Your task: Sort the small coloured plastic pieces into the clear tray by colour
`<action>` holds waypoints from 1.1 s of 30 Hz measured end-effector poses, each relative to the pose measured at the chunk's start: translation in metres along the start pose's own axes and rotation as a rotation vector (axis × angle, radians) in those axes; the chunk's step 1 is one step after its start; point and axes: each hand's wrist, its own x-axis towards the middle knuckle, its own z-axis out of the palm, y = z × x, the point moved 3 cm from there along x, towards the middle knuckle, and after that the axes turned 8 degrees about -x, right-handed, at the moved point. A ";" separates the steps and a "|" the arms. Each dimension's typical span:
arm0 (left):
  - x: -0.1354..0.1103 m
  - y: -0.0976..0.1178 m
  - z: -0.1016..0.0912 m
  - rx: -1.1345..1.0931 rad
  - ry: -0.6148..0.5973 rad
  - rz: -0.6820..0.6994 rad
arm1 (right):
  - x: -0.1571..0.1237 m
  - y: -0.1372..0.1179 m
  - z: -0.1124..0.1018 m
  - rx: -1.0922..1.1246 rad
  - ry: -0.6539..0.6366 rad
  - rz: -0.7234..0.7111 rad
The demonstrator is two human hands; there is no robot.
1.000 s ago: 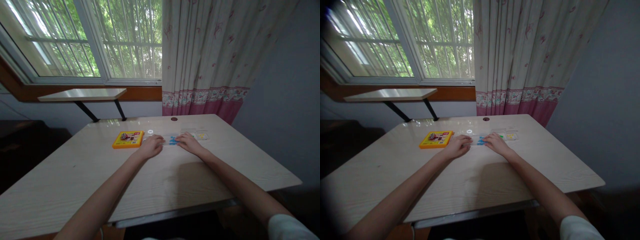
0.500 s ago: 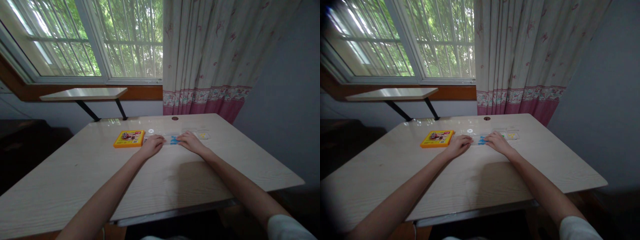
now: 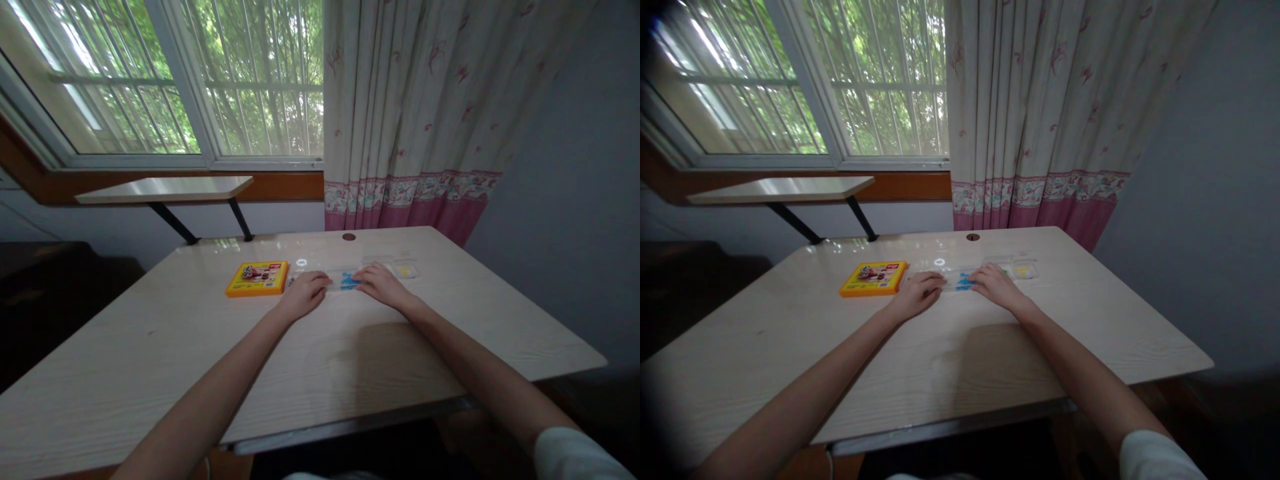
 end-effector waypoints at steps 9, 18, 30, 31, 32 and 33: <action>0.023 0.022 -0.014 -0.003 0.086 -0.026 | 0.004 0.036 -0.050 -0.169 0.119 0.152; 0.109 0.025 0.010 -0.142 -0.022 -0.139 | -0.006 0.096 -0.060 -0.373 -0.055 0.291; 0.082 0.042 0.037 -0.032 -0.286 -0.007 | -0.051 0.058 -0.049 -0.199 -0.010 0.165; 0.079 0.044 0.038 -0.009 -0.298 -0.002 | -0.054 0.056 -0.047 -0.192 -0.019 0.145; 0.076 0.045 0.039 0.007 -0.303 0.004 | -0.056 0.055 -0.045 -0.185 -0.027 0.130; 0.074 0.046 0.040 0.017 -0.302 0.008 | -0.057 0.054 -0.043 -0.181 -0.029 0.123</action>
